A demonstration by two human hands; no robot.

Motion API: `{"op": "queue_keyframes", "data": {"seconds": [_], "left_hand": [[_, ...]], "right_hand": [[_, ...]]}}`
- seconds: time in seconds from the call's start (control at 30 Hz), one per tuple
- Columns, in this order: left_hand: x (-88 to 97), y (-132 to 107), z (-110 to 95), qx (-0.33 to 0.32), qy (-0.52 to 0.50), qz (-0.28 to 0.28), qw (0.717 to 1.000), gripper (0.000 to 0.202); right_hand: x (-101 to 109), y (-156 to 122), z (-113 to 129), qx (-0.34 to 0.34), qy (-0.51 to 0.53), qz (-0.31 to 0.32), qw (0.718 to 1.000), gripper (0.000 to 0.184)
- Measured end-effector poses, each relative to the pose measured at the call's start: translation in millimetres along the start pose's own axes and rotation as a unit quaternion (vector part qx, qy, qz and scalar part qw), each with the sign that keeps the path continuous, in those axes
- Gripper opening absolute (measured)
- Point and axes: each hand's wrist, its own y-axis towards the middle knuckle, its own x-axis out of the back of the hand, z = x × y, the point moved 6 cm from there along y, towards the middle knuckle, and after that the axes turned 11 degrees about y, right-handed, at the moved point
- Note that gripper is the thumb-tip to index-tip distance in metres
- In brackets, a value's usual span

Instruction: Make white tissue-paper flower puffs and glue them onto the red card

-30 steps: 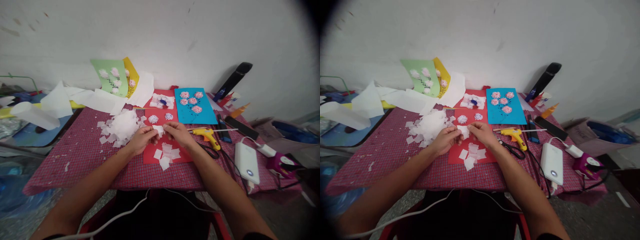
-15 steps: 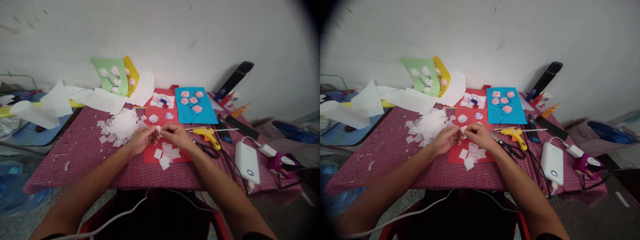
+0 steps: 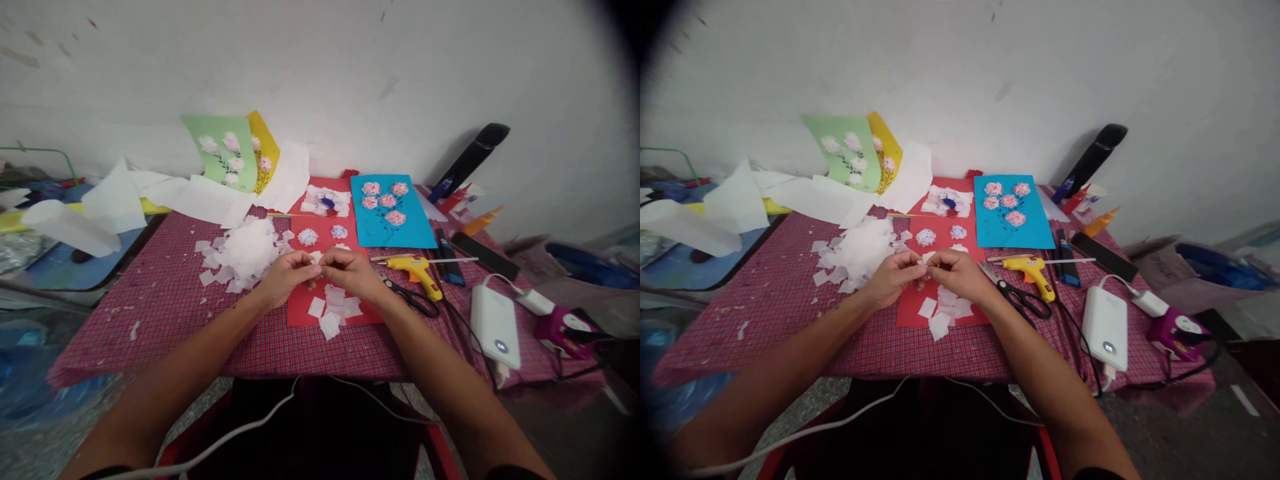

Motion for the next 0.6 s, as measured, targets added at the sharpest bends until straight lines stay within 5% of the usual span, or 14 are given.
{"op": "queue_keyframes", "data": {"seconds": [0.17,0.6], "left_hand": [[0.1,0,-2,-0.018,0.024,-0.007,1.000,0.024],[2.5,-1,-7,-0.061,0.075,-0.025,0.995,0.020]], "right_hand": [[-2,1,-1,-0.016,0.021,0.006,1.000,0.019],[13,0,-18,-0.105,0.132,-0.097,0.981,0.020]]}}
